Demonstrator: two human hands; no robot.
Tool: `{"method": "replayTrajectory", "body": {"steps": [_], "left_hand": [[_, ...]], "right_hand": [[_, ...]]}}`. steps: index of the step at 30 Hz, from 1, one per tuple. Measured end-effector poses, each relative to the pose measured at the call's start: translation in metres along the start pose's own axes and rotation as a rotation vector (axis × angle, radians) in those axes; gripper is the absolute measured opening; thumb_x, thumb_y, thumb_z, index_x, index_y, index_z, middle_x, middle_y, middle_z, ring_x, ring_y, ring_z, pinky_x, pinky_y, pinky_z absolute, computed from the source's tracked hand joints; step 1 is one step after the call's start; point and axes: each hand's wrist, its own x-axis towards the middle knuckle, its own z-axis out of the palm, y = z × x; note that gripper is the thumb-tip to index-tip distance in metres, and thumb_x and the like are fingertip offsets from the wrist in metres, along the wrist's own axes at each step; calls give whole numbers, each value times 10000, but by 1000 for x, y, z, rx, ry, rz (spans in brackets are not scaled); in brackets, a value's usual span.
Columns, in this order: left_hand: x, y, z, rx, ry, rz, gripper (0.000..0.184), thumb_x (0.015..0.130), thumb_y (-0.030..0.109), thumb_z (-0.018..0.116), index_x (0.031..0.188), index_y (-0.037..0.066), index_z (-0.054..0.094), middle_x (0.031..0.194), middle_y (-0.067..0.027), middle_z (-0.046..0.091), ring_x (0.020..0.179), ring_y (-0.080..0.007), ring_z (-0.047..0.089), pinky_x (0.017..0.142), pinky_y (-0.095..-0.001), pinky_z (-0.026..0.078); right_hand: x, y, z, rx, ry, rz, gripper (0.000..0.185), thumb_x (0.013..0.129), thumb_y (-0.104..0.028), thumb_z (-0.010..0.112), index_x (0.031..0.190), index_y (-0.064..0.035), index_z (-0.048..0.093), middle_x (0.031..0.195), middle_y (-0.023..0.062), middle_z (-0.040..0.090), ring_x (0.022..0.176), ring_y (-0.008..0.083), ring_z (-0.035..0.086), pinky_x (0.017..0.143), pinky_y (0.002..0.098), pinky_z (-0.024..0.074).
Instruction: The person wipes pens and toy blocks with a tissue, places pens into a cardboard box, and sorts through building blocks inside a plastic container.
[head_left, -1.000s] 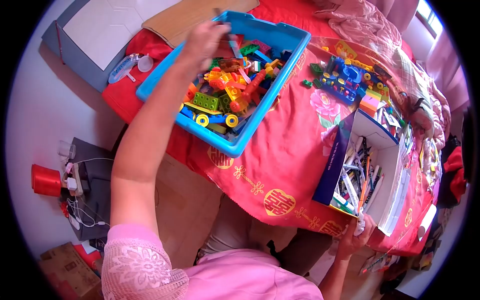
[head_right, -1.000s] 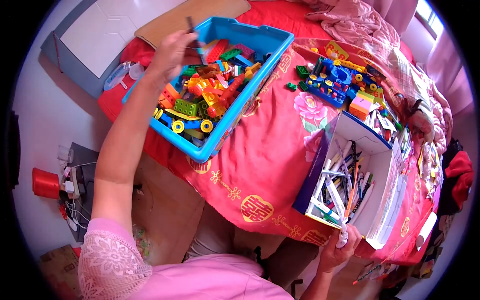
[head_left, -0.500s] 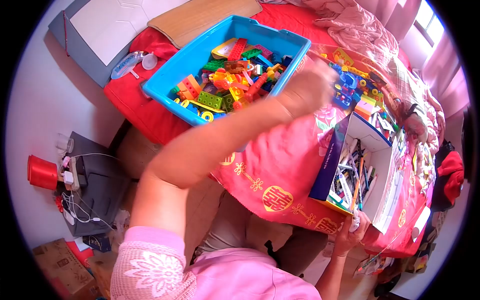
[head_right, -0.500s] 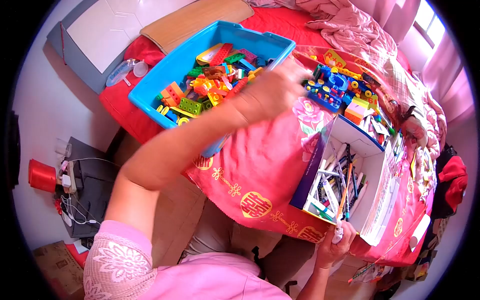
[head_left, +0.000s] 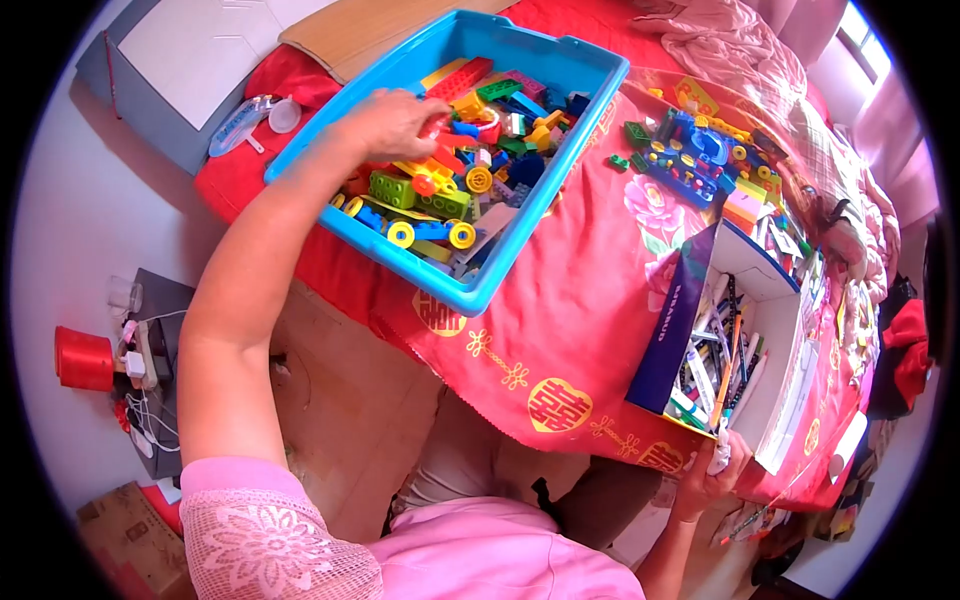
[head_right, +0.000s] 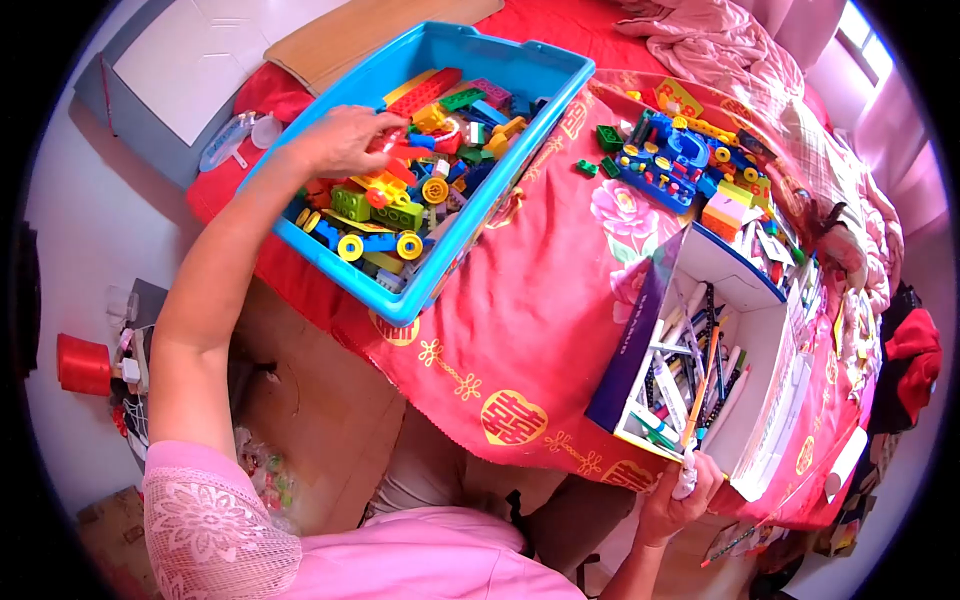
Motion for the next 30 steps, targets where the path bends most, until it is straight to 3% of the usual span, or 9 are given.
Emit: {"method": "replayTrajectory", "body": {"steps": [5,11,14,17,18,21,24,28,30], "left_hand": [[-23,-37,-5,-116,90,-163,495,716,226,545,1186,90,466,982,-168,569,960,-306,533,804,-372,437],[-7,-17,-4,-100,306,10,432,713,258,625,1083,50,544,1032,-155,554,977,-301,523,862,-358,416],[2,19,8,-232,263,330,407,687,262,671,1019,47,576,1023,-135,553,999,-290,507,888,-350,397],[1,12,31,60,153,344,389,675,209,680,1014,51,573,1008,-118,554,1016,-279,495,896,-352,387],[0,9,22,81,57,269,328,681,169,666,983,69,586,985,-120,546,996,-278,505,874,-357,402],[-7,-11,18,7,200,-5,204,712,127,634,911,91,607,989,-126,514,951,-284,519,833,-349,431],[-19,-21,8,0,154,-55,240,711,113,638,948,92,606,1048,-132,498,984,-284,505,853,-344,423],[-31,-8,-2,-199,42,191,359,670,92,648,1025,77,597,1177,-150,457,1111,-284,435,939,-338,373],[-41,8,-17,-324,-250,200,493,612,113,680,1088,68,560,1182,-149,453,1124,-297,418,962,-356,347]], "right_hand": [[-2,4,0,-7,2,-4,187,794,-39,584,965,-3,514,933,134,515,864,260,511,774,356,408],[-2,4,0,-28,-2,-5,189,793,-31,582,968,4,520,943,134,511,870,255,509,787,355,404],[-3,5,0,-11,-10,25,194,792,-29,579,974,4,522,953,133,508,882,253,507,795,354,401],[-3,5,-1,-34,-18,32,193,794,-31,578,976,4,522,955,131,507,894,254,505,799,356,400],[-3,5,-1,-34,-20,40,195,795,-34,579,977,4,521,958,131,507,894,256,505,802,356,399],[-4,4,-1,-49,-27,43,201,796,-39,580,982,5,518,967,132,505,898,260,505,810,357,397],[-3,6,-2,-79,-33,12,199,806,-48,579,989,3,519,984,123,507,912,247,502,827,346,390],[-4,6,-2,-69,-37,28,183,828,-62,572,995,-3,526,998,104,515,933,218,496,849,318,376],[-3,4,-3,-83,-42,33,185,828,-64,573,997,-3,526,997,104,517,931,218,495,848,317,375]]}}
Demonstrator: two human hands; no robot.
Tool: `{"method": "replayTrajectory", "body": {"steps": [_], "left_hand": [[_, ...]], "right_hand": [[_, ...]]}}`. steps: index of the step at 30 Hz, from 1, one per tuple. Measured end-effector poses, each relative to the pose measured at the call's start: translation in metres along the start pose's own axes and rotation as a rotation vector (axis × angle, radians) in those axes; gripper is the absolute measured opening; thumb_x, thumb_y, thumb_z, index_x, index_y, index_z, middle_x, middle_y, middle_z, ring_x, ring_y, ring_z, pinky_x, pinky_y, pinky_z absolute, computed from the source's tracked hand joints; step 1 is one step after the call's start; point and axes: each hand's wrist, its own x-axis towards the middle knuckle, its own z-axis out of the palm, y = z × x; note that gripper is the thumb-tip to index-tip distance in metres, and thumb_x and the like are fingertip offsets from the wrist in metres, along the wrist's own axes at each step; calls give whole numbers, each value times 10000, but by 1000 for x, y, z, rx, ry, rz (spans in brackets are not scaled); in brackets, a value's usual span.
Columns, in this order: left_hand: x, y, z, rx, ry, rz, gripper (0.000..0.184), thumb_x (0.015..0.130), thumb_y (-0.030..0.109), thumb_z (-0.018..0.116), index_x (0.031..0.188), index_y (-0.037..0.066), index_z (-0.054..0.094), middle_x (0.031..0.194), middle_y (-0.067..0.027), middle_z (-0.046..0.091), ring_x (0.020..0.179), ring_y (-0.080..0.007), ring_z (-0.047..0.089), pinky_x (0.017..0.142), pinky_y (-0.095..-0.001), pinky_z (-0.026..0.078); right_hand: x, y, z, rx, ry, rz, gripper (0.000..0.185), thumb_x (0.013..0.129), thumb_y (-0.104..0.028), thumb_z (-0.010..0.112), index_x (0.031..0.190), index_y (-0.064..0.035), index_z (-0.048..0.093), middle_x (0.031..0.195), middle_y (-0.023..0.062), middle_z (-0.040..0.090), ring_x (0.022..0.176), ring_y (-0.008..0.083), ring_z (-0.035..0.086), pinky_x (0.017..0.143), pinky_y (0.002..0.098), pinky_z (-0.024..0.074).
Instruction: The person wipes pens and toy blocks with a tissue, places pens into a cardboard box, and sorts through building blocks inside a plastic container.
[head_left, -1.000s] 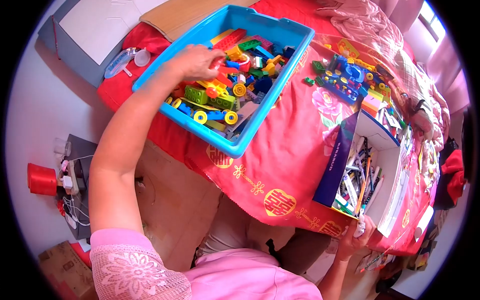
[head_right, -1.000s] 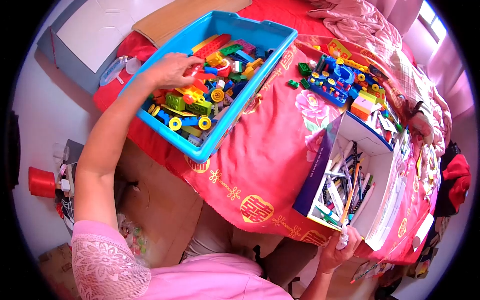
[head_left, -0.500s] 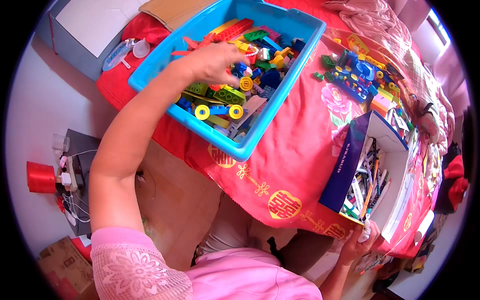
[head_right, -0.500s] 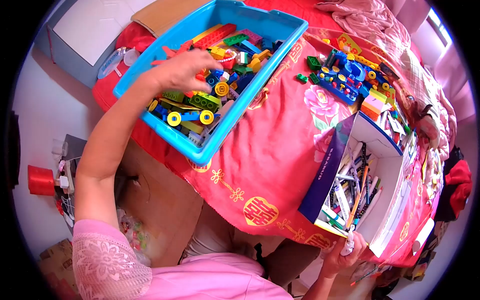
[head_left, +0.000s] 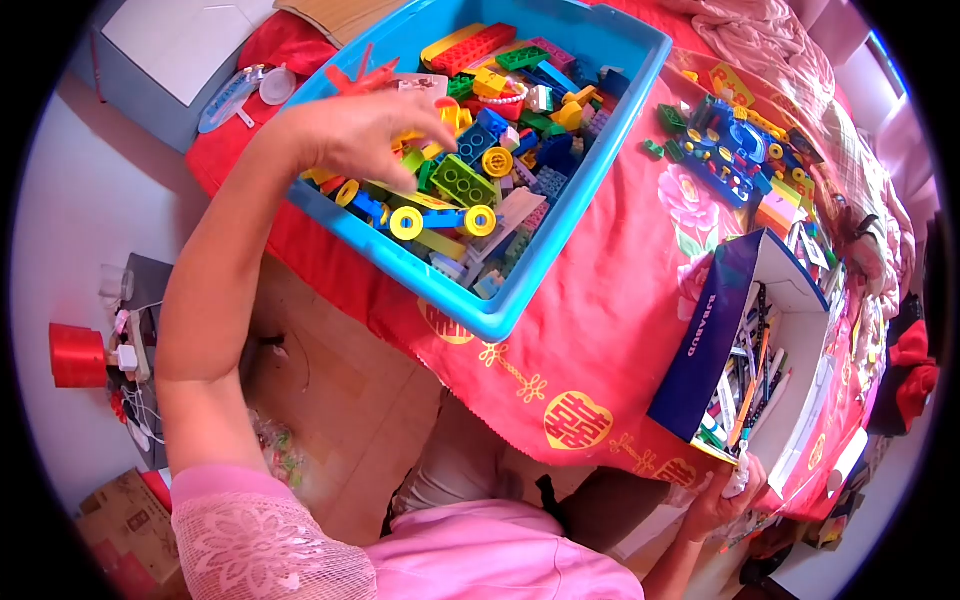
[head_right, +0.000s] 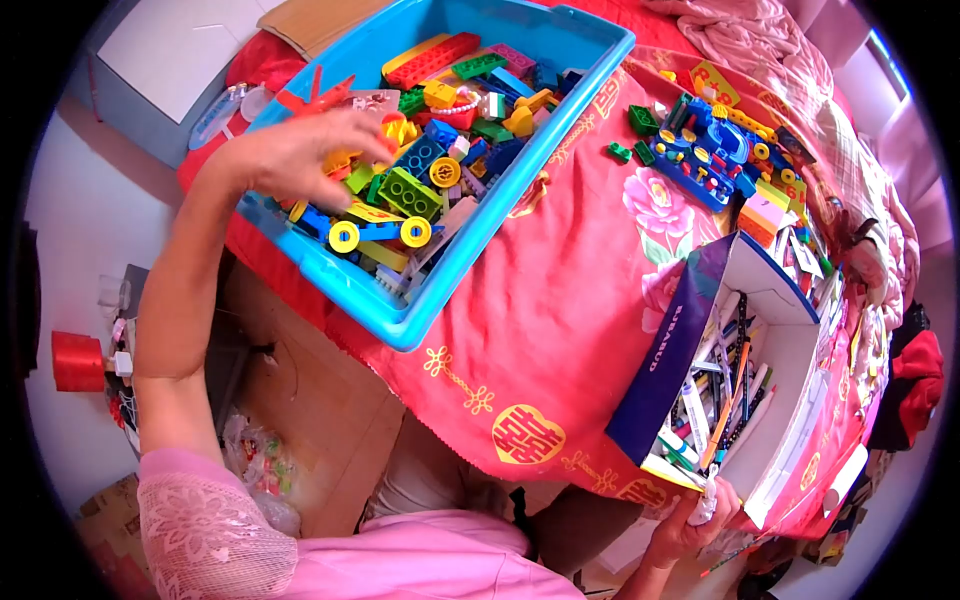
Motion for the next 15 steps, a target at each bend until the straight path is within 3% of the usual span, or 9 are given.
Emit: {"method": "replayTrajectory", "body": {"steps": [2,7,12,15], "left_hand": [[-5,15,7,167,-110,-19,526,608,156,686,1109,76,549,1165,-145,456,1116,-306,414,962,-372,333],[7,26,30,468,-95,-95,469,572,221,700,1019,110,608,1106,-123,477,1087,-267,437,950,-398,301],[20,-4,26,402,59,-55,431,598,231,700,998,123,577,1083,-91,494,1093,-243,444,951,-415,292],[23,-17,16,299,181,-51,403,653,262,661,991,64,565,1020,-116,513,1010,-257,487,905,-381,359]], "right_hand": [[1,-1,0,-34,-8,-8,190,828,-66,574,1000,-2,525,996,103,519,928,217,494,848,316,374],[-1,1,2,-6,17,6,195,826,-65,576,1001,2,521,1007,102,521,921,217,494,854,318,370],[0,-3,0,-41,6,9,195,827,-63,575,1000,7,518,1014,101,521,927,212,493,853,312,373],[1,-3,2,-37,0,0,197,829,-60,572,1004,10,516,1018,100,519,933,211,492,851,307,375]]}}
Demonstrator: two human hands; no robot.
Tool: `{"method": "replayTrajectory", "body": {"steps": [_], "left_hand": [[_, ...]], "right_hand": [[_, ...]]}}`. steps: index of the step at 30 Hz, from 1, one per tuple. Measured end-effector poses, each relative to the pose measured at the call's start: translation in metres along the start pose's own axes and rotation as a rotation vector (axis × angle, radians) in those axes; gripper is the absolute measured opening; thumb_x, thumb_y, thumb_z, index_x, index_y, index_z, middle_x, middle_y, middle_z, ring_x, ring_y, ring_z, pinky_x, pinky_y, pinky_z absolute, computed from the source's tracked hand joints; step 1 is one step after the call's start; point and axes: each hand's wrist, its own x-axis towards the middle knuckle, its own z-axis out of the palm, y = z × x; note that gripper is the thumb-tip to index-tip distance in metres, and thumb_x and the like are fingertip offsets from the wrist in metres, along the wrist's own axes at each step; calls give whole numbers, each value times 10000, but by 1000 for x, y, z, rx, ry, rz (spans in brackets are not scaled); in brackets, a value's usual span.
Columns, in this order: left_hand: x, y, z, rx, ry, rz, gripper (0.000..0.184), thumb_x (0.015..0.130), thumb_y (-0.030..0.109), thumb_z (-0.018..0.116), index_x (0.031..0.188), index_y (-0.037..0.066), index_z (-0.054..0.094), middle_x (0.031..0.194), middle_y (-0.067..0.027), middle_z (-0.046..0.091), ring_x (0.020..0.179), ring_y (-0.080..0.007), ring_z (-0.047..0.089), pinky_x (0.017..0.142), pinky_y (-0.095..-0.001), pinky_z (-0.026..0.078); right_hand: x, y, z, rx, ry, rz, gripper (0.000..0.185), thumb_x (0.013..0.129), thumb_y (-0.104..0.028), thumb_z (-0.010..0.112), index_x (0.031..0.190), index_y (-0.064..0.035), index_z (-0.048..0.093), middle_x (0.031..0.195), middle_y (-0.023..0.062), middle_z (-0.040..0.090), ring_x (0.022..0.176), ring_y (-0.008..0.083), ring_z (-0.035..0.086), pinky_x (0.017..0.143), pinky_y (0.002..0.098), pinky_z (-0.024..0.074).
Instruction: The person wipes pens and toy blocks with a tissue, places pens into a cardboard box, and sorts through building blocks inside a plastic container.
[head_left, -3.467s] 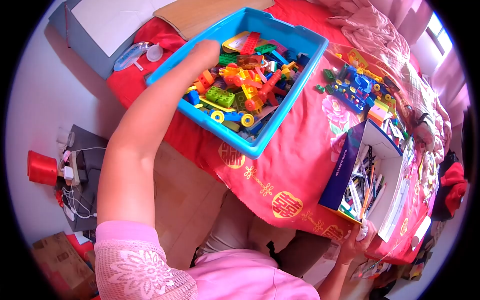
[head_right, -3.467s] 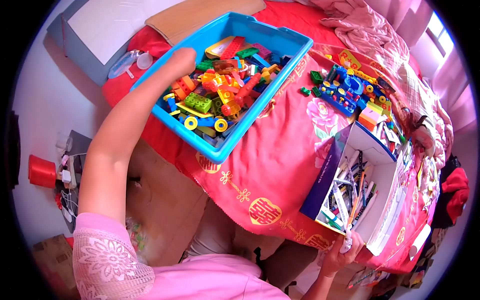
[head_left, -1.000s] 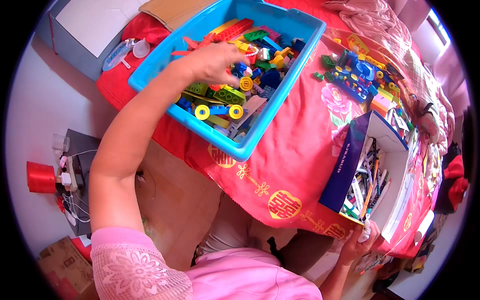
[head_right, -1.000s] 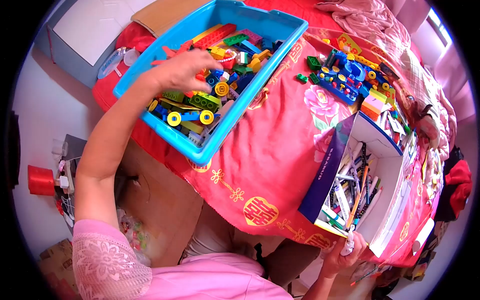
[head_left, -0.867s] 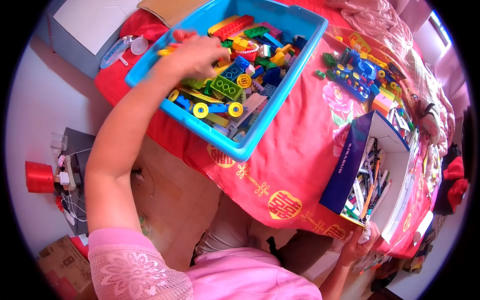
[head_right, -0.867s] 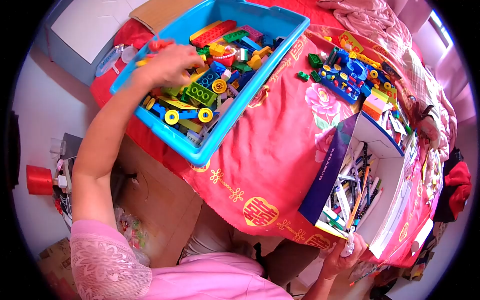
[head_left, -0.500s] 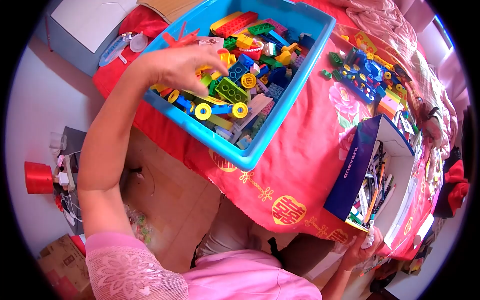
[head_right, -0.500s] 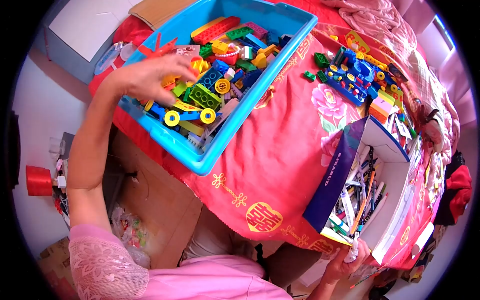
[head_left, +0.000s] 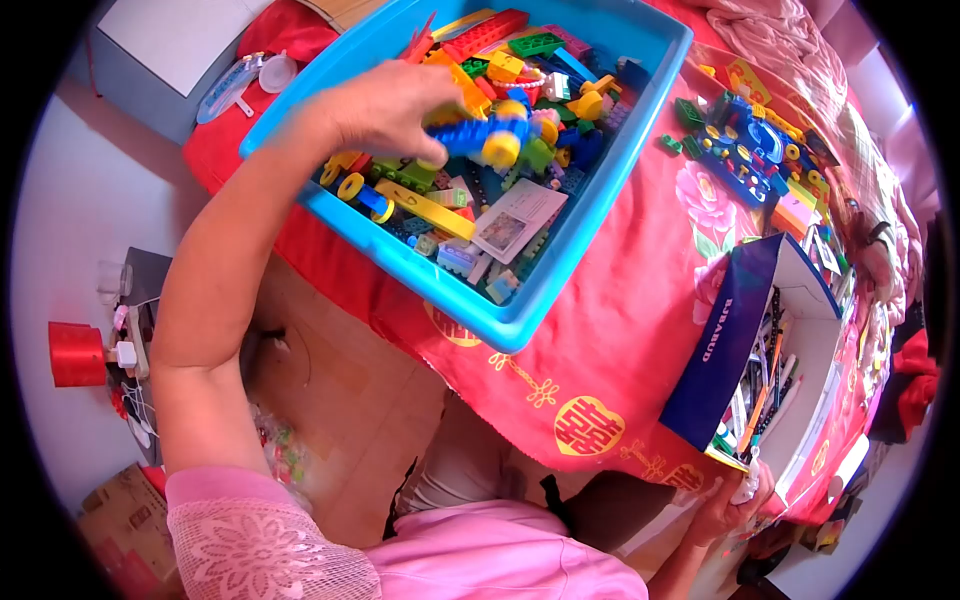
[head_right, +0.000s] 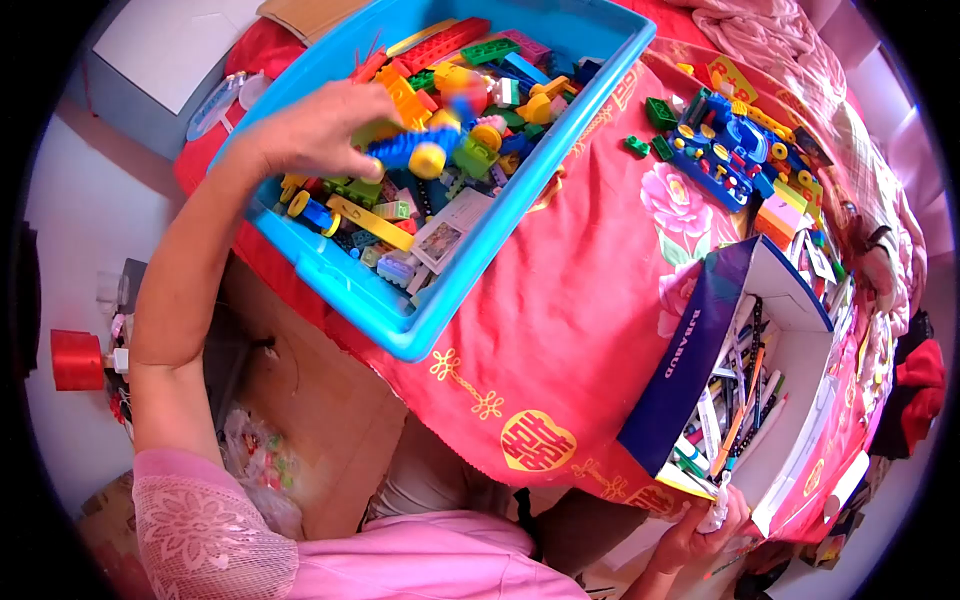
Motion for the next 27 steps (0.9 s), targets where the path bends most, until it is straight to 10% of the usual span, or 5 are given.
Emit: {"method": "replayTrajectory", "body": {"steps": [11,18,27], "left_hand": [[5,1,-8,-181,-7,-136,505,674,295,642,1095,38,527,1014,-131,547,965,-272,513,866,-343,417],[15,27,3,72,504,355,373,617,-16,663,959,90,558,956,-98,513,934,-258,525,801,-340,438],[16,47,31,53,-38,319,51,652,105,622,697,84,633,703,-69,558,747,-244,561,640,-350,461]], "right_hand": [[-7,6,1,-45,11,60,245,864,-110,529,1073,10,487,1080,112,501,977,228,480,879,324,365],[-10,11,-3,-120,-14,57,263,876,-140,510,1087,13,475,1099,116,487,1008,236,465,901,330,350],[-10,11,-2,-14,-10,58,275,846,-121,545,1080,7,480,1093,118,481,1006,233,466,902,328,348]]}}
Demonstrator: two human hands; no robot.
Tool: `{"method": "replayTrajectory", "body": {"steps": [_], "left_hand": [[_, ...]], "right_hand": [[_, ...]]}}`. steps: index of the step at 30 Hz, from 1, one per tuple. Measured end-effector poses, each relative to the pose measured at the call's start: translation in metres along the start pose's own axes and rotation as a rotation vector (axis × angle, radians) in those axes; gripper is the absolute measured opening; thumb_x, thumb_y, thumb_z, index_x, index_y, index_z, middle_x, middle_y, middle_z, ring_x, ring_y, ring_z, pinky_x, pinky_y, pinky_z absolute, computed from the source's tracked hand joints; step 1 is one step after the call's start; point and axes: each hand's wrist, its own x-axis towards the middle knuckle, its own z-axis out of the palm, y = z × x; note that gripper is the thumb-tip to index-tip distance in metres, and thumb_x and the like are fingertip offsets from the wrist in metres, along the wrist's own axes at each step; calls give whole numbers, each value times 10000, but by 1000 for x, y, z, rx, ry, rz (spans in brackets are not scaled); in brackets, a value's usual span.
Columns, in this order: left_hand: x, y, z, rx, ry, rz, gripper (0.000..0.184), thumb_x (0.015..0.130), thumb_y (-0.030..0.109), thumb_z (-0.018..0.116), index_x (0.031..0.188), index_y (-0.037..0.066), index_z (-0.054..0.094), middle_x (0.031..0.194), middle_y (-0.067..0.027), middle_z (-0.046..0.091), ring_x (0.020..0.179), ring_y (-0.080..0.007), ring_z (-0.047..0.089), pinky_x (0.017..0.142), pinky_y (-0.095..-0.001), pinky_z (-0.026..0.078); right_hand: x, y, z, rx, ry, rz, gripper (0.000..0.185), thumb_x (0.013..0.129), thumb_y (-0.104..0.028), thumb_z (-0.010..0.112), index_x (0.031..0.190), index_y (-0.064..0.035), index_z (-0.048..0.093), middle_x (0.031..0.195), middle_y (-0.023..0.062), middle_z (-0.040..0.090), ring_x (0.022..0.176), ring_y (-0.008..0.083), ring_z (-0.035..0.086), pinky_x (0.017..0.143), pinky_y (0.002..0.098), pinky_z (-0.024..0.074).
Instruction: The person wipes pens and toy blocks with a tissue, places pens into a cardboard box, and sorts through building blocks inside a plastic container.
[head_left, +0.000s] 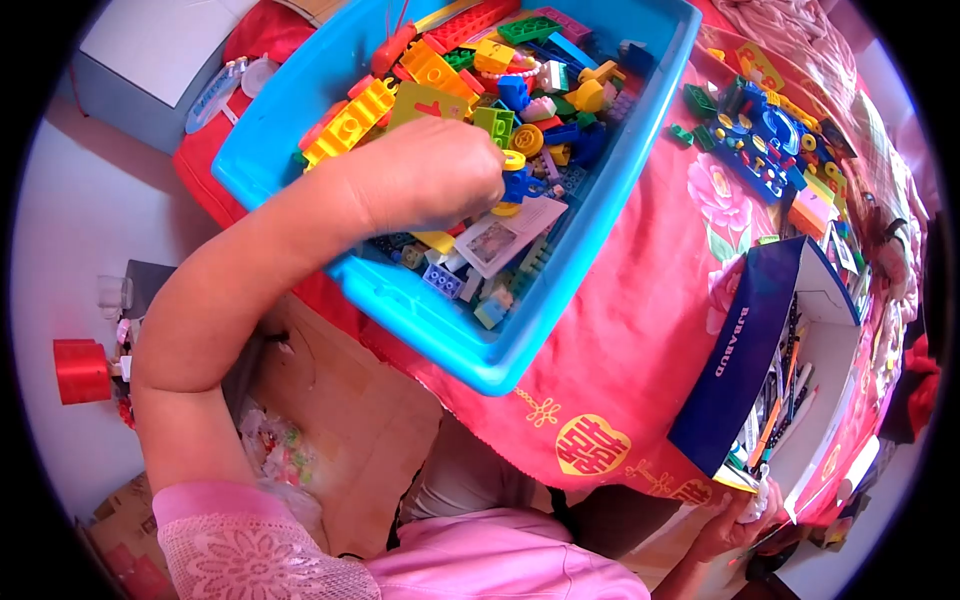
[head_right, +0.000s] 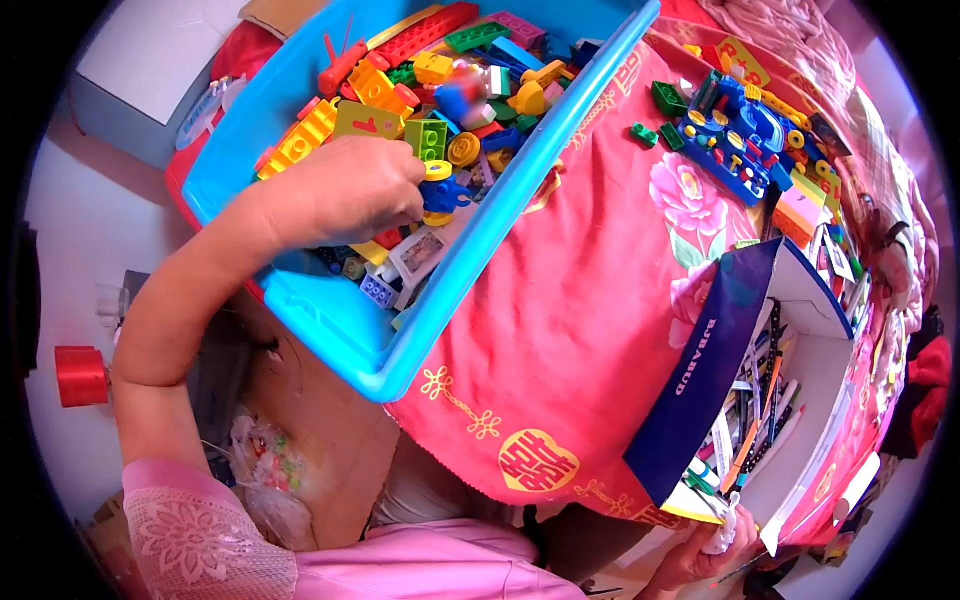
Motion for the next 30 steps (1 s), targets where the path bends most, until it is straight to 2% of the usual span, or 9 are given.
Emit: {"method": "replayTrajectory", "body": {"steps": [4,5,8,9,13,20,23,26,30], "left_hand": [[-2,12,11,425,-71,76,92,674,152,562,672,124,650,679,-57,572,725,-233,567,623,-323,451],[-1,11,13,482,-132,106,98,671,155,553,641,128,643,635,-61,594,666,-210,595,556,-305,449],[4,15,7,442,-241,86,87,647,159,565,609,111,627,594,-78,603,584,-217,612,486,-328,452],[5,9,15,400,-156,121,85,637,164,574,606,106,628,592,-101,611,545,-221,622,443,-350,453],[17,17,19,424,-246,49,104,691,170,541,664,150,640,600,-72,615,584,-216,632,482,-346,481],[13,10,13,461,-255,108,118,727,195,515,716,166,629,626,-61,619,596,-204,632,483,-339,475],[2,12,-3,413,-31,20,147,677,226,597,723,98,650,678,-88,636,627,-219,633,539,-337,488],[-13,10,-22,215,260,-165,100,753,183,548,718,108,604,630,-88,601,572,-176,610,520,-331,488],[-25,18,-77,-691,526,-566,172,812,210,532,813,45,582,675,-69,590,608,-116,586,549,-285,508]], "right_hand": [[1,-1,1,50,-1,10,274,826,-102,564,1065,6,484,1086,116,478,994,230,467,894,325,350],[2,-3,1,46,-10,-3,270,825,-99,564,1061,6,485,1082,116,479,989,231,469,891,327,352],[7,-4,0,9,5,-67,232,820,-94,567,1017,8,500,1015,130,501,948,255,490,861,347,372],[9,-8,2,17,27,-67,221,814,-94,572,998,9,507,985,138,510,926,268,500,838,358,385],[14,-17,3,43,79,-72,215,788,-75,590,972,10,518,939,155,524,879,297,524,793,381,409],[17,-19,0,125,120,-86,218,740,-2,612,948,-13,546,918,153,551,842,290,562,741,361,454],[17,-16,-1,187,138,-104,211,740,8,604,942,-12,547,911,154,553,834,291,569,722,359,459],[17,-19,-3,196,133,-99,214,739,9,605,943,-14,546,906,154,552,828,296,569,719,359,459],[17,-19,-3,199,142,-105,209,743,16,599,944,-17,548,905,151,552,822,293,571,716,358,461]]}}
